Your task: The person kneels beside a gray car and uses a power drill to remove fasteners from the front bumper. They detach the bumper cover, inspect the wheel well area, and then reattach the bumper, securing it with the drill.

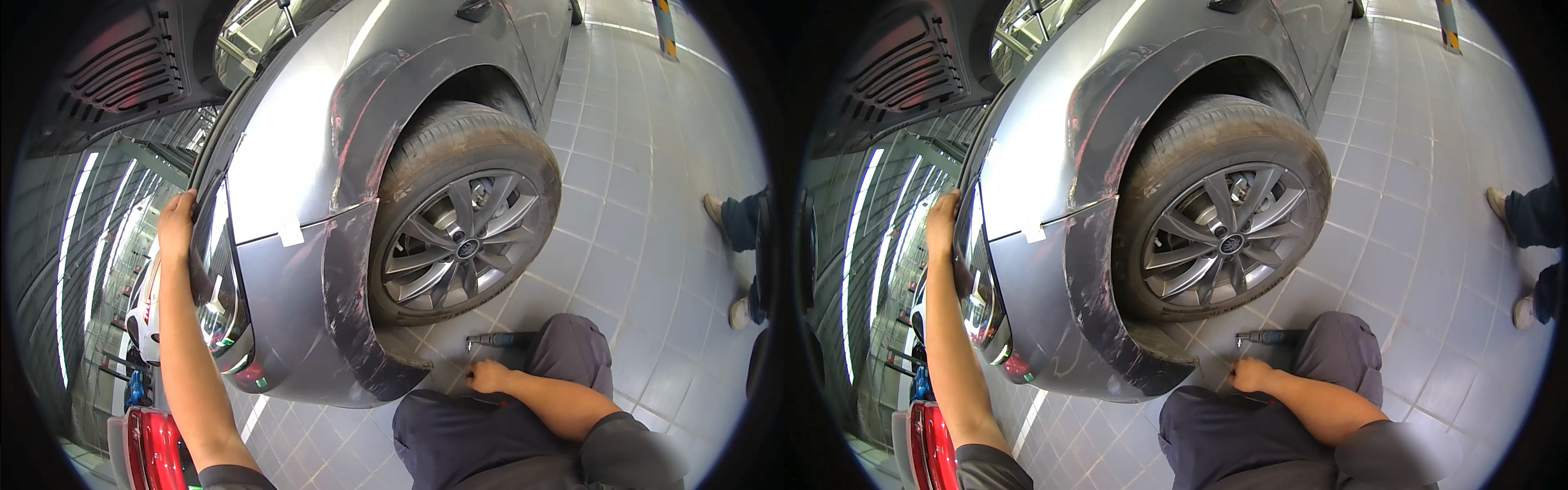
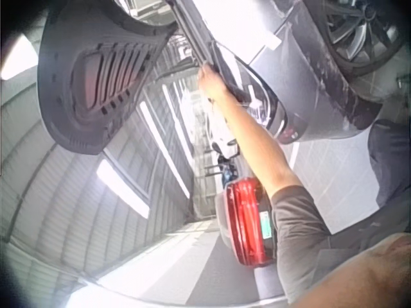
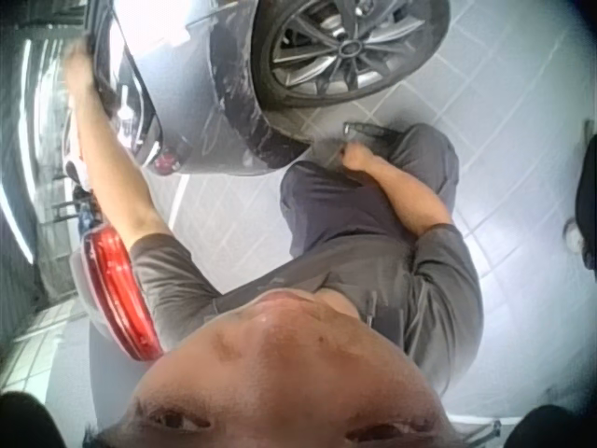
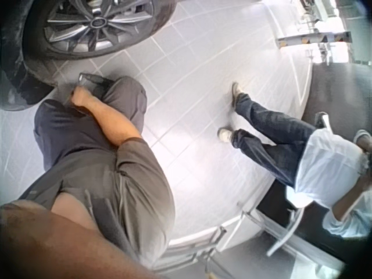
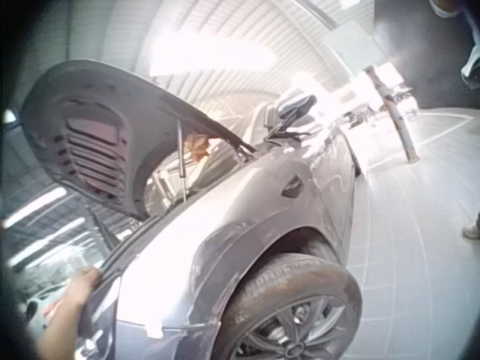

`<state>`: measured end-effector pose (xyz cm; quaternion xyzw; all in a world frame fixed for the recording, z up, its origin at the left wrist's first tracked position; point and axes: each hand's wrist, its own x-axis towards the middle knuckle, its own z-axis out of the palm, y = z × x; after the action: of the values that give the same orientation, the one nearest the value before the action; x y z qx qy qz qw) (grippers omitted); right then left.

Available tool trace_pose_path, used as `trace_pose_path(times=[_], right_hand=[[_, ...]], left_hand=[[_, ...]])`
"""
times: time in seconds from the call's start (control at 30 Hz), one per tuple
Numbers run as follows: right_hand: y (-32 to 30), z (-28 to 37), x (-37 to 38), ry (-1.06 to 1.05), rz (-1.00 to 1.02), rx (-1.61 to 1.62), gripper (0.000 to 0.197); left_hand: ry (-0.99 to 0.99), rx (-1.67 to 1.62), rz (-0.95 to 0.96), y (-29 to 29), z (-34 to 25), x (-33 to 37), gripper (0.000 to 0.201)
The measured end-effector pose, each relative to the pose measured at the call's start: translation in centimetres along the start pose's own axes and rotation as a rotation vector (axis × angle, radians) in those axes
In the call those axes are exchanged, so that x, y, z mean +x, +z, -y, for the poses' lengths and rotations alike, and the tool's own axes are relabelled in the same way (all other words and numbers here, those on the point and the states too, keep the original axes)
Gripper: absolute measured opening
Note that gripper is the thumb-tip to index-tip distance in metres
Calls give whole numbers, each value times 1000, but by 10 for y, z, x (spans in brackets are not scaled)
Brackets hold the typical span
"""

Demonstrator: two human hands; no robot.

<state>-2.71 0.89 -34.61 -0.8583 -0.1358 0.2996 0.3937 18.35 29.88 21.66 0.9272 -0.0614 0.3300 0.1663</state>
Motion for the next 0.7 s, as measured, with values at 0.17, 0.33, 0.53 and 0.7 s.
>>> trace_pose_path(times=[0.17,0.33,0.53,0.7], right_hand=[[7,-6,-1,-12,-15,-42,44],[11,-13,-1,-24,-47,-53,42],[10,-14,-9,20,15,-119,39],[19,-23,-7,-8,-42,-94,39]], left_hand=[[-46,41,-14,0,-3,-3,45],[-44,9,-7,1,9,8,43],[57,-29,43,4,39,15,43],[32,-54,1,3,32,9,44]])
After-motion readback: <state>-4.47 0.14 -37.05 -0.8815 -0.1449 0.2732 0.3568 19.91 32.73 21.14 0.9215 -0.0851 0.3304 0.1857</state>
